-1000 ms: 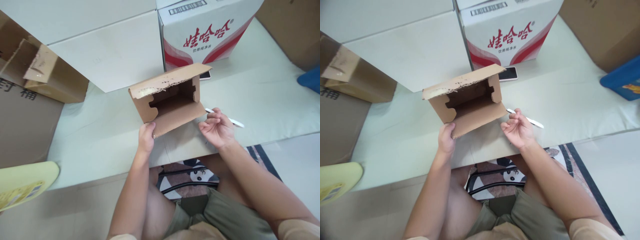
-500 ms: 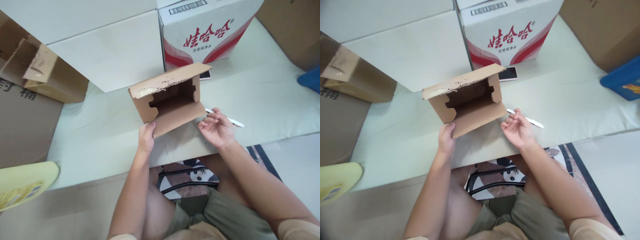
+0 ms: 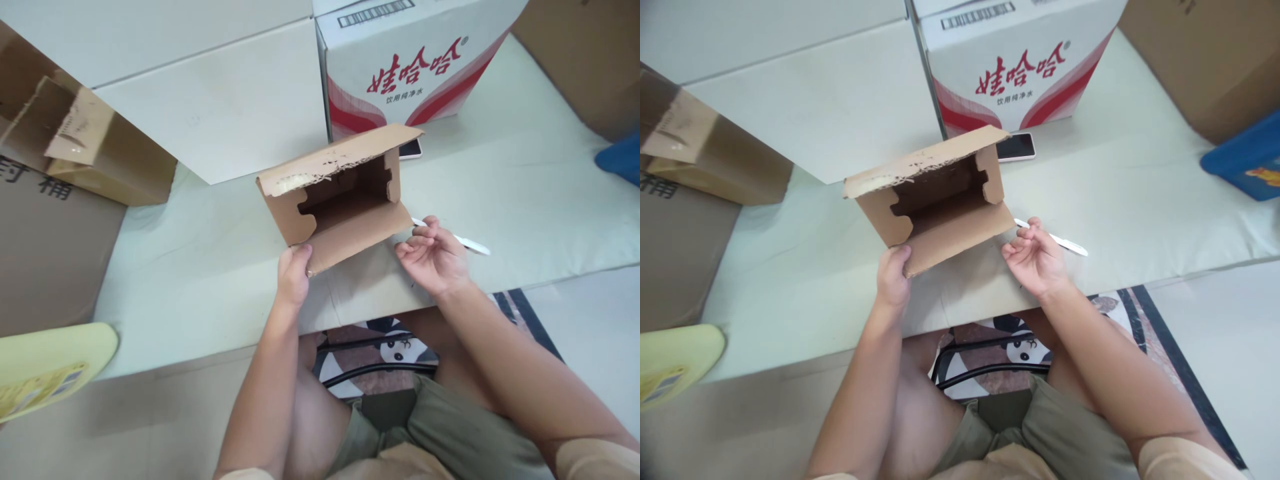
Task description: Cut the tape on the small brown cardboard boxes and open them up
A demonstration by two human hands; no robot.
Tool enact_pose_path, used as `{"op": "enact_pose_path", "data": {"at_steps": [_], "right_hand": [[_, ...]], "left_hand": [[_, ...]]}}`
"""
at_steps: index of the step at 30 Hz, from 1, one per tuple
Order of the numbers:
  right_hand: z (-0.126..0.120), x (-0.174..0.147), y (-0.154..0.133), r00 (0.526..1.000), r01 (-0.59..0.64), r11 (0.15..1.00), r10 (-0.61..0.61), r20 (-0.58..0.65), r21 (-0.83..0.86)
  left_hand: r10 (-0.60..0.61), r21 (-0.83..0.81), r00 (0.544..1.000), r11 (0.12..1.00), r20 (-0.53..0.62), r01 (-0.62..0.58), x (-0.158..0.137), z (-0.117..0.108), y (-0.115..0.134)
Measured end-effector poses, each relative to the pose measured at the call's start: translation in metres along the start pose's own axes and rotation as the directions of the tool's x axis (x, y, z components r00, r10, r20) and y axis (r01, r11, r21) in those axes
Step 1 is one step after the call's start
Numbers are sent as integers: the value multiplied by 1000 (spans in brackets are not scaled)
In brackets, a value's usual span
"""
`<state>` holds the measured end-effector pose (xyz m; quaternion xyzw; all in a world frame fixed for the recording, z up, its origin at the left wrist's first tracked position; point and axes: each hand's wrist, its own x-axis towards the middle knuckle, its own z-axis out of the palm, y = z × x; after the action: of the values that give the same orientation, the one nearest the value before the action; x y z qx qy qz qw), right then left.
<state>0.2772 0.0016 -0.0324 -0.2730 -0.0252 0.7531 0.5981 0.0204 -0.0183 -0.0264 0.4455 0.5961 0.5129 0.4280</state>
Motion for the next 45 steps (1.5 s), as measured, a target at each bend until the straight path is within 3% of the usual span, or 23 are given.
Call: {"op": "enact_pose_path", "data": {"at_steps": [16,45], "right_hand": [[-4,0,4,999,17,998,-14,47,-63],[-7,0,5,998,18,997,-13,59,-76]], "left_hand": [[-12,94,999,996,39,9,-4,5,18],[-1,99,1000,995,30,-2,-4,5,17]]}}
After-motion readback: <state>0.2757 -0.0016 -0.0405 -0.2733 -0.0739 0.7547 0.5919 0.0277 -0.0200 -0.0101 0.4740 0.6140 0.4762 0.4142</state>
